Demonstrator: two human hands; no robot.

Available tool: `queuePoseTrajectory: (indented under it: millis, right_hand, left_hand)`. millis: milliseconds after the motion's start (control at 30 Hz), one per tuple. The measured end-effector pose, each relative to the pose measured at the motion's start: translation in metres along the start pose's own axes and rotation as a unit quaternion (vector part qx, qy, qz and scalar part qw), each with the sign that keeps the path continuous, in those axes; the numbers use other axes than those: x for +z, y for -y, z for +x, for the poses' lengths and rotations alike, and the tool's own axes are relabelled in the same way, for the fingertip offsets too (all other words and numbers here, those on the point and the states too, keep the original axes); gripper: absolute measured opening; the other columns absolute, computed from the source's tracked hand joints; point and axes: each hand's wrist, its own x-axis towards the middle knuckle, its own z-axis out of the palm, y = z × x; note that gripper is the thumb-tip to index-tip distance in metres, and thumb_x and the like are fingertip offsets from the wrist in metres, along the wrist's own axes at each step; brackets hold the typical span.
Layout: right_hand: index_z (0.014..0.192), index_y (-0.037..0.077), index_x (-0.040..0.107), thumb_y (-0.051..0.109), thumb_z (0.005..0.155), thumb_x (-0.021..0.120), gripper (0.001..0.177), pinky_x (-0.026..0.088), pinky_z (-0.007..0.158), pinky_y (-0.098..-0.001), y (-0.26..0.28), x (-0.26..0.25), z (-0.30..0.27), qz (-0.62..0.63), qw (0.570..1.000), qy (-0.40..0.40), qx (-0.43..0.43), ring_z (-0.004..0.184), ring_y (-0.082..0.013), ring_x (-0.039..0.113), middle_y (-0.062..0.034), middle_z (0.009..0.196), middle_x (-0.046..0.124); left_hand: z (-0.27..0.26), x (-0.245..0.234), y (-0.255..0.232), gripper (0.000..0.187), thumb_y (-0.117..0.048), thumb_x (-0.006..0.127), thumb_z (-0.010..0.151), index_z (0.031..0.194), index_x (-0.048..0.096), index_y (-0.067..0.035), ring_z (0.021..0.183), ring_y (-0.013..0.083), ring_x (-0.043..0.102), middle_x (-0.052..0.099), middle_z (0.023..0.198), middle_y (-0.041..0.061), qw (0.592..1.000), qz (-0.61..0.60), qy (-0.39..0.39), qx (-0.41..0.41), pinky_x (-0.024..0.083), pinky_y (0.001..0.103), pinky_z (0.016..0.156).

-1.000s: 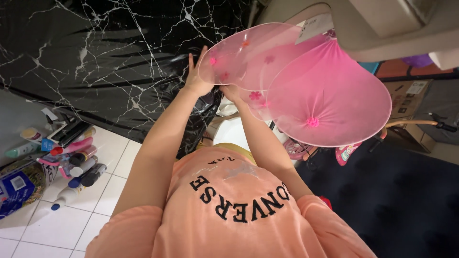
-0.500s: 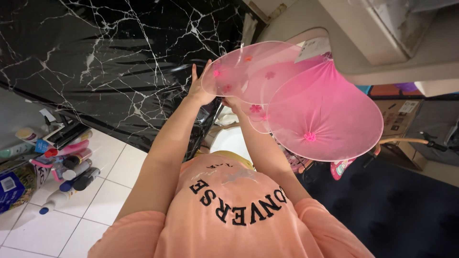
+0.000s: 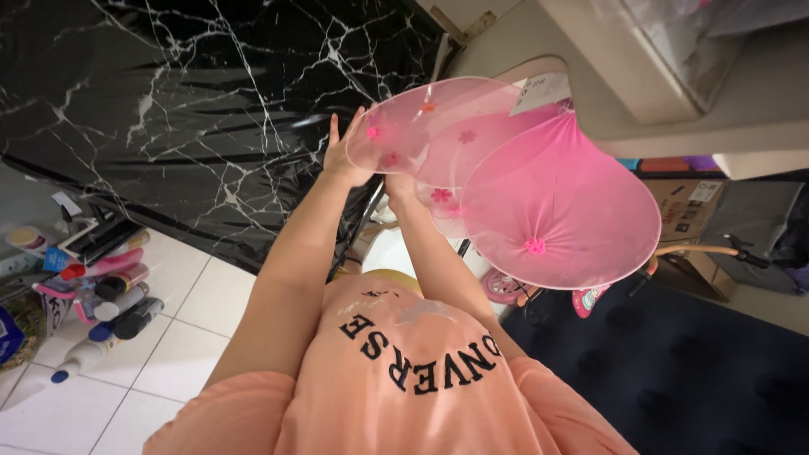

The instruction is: The person applies a black marble-patterned contact paper to a flat surface, likely a cabinet or table. They smooth the paper with their hands to remove air bubbles and ensure adhesion, then trim the excess material along the edges.

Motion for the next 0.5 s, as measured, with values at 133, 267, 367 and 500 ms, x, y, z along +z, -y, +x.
queuePoseTrajectory:
  millis: [133, 267, 367, 500]
  right_hand:
    - [0.118, 0.016, 0.064, 0.034, 0.101, 0.064, 0.026, 0.022, 0.039, -0.0264, 0.012, 0.002, -0.002, 0.141, 0.961, 0.055, 0.233, 0.053, -0.0089, 0.037, 0.0007, 0.081, 0.052]
    - [0.120, 0.021, 0.064, 0.030, 0.097, 0.061, 0.025, 0.027, 0.042, -0.0240, 0.014, -0.005, -0.011, 0.277, 0.913, 0.135, 0.268, 0.068, -0.0063, 0.050, 0.0062, 0.096, 0.063]
    - [0.127, 0.018, 0.063, 0.040, 0.096, 0.060, 0.038, 0.042, 0.057, -0.0298, 0.050, 0.008, -0.017, 0.318, 0.884, 0.124, 0.320, 0.087, -0.0128, 0.059, 0.0022, 0.112, 0.067]
    - [0.141, 0.015, 0.057, 0.040, 0.096, 0.063, 0.052, 0.051, 0.100, -0.0423, 0.083, 0.014, -0.043, 0.349, 0.889, 0.088, 0.285, 0.123, -0.0216, 0.059, -0.0038, 0.137, 0.063]
  left_hand:
    - [0.004, 0.002, 0.006, 0.069, -0.039, 0.042, 0.103, 0.165, 0.014, -0.024, 0.158, 0.0182, 0.006, 0.007, 0.173, -0.001, 1.000, 0.003, -0.010, 0.008, -0.001, 0.061, 0.125]
    - [0.000, -0.002, 0.003, 0.070, -0.032, 0.045, 0.102, 0.164, 0.014, -0.025, 0.159, 0.0222, 0.002, 0.002, 0.173, 0.001, 0.999, 0.014, 0.041, 0.003, -0.001, 0.061, 0.123]
    - [0.003, -0.013, 0.003, 0.073, -0.033, 0.047, 0.101, 0.164, 0.012, -0.025, 0.158, 0.0214, 0.001, 0.000, 0.172, 0.001, 0.999, -0.003, 0.052, -0.007, -0.002, 0.061, 0.124]
    - [0.002, -0.004, 0.004, 0.069, -0.028, 0.045, 0.103, 0.164, 0.014, -0.025, 0.159, 0.0209, 0.002, 0.001, 0.174, 0.000, 0.999, 0.011, 0.031, -0.002, -0.001, 0.061, 0.125]
